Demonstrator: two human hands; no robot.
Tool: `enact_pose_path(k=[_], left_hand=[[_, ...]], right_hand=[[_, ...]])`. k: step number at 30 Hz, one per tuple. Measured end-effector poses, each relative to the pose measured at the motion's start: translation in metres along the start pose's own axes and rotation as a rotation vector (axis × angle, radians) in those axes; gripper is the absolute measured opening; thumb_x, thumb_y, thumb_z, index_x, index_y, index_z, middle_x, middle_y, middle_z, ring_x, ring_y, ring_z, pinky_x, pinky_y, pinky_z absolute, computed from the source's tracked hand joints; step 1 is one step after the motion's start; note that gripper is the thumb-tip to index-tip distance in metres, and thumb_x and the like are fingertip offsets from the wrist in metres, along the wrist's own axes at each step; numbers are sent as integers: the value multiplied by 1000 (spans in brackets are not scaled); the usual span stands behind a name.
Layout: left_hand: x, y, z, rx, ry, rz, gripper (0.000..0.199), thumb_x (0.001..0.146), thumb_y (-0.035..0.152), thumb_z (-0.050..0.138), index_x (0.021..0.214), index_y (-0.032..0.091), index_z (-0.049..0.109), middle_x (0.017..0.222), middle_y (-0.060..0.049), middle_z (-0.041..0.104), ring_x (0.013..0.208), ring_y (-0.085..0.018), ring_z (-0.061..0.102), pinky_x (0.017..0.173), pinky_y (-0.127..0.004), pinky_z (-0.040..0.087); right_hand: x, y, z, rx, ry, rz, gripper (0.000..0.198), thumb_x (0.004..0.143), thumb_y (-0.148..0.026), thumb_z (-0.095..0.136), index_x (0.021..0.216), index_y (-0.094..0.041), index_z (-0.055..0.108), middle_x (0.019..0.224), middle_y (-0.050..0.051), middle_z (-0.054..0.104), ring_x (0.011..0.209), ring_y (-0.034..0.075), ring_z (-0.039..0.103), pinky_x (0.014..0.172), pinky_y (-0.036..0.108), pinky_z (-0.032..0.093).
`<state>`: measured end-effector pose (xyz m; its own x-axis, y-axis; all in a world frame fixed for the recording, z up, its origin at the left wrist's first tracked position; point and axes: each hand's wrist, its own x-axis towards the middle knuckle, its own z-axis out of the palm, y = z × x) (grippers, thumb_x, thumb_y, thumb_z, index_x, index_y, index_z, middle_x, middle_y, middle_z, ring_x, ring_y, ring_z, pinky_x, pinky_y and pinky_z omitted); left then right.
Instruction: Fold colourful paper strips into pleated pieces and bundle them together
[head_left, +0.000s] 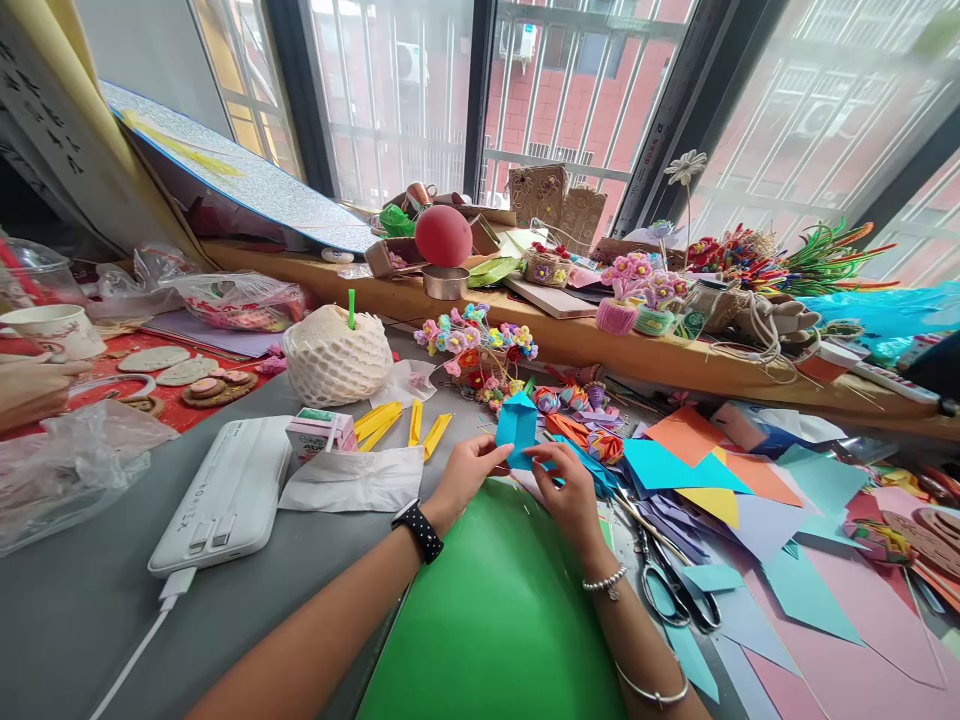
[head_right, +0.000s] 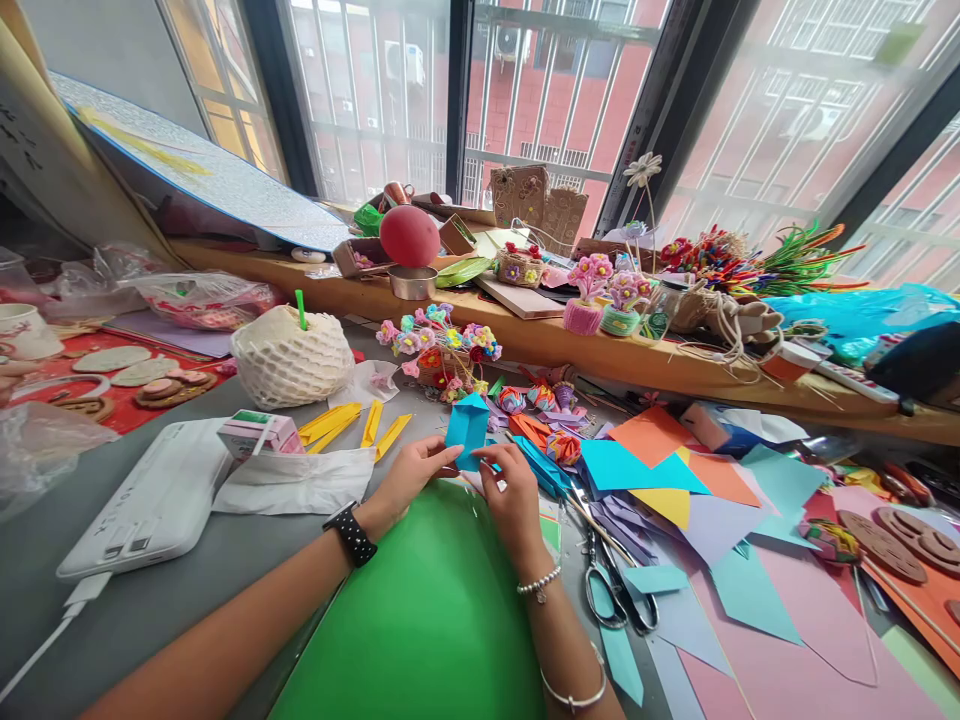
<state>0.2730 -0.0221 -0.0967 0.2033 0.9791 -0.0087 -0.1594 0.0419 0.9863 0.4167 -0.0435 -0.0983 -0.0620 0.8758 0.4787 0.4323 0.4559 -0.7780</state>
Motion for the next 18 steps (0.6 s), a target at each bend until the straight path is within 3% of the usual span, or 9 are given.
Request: enact_pose_path(k=[5, 10, 18], left_hand=[[0, 1, 0, 50, 1, 5, 25, 62, 37, 58, 66, 12, 54, 60, 2, 50, 59, -10, 49, 58, -22, 46], [0, 0, 0, 45, 12, 2, 25, 61, 37, 59, 67, 13, 54, 58, 3, 49, 55, -8, 48, 55, -20, 45], [4, -3, 0, 20, 79, -54, 35, 57, 34, 64, 81, 13, 51, 53, 4, 51, 47, -8, 51, 51, -21, 44]], right_hand=[[-1, -1, 1, 0, -43, -2, 18, 75, -21, 44, 79, -20, 61, 78, 4, 58, 73, 16, 52, 62, 26, 43], [0, 3, 1, -13, -77, -9, 17, 74, -24, 47, 78, -22, 63, 75, 3, 57, 66, 14, 52, 55, 24, 42], [-1, 4, 1, -80, -136, 2, 18, 72, -33, 51, 77, -23, 65, 64, 2, 50, 56, 13, 47, 50, 24, 38]])
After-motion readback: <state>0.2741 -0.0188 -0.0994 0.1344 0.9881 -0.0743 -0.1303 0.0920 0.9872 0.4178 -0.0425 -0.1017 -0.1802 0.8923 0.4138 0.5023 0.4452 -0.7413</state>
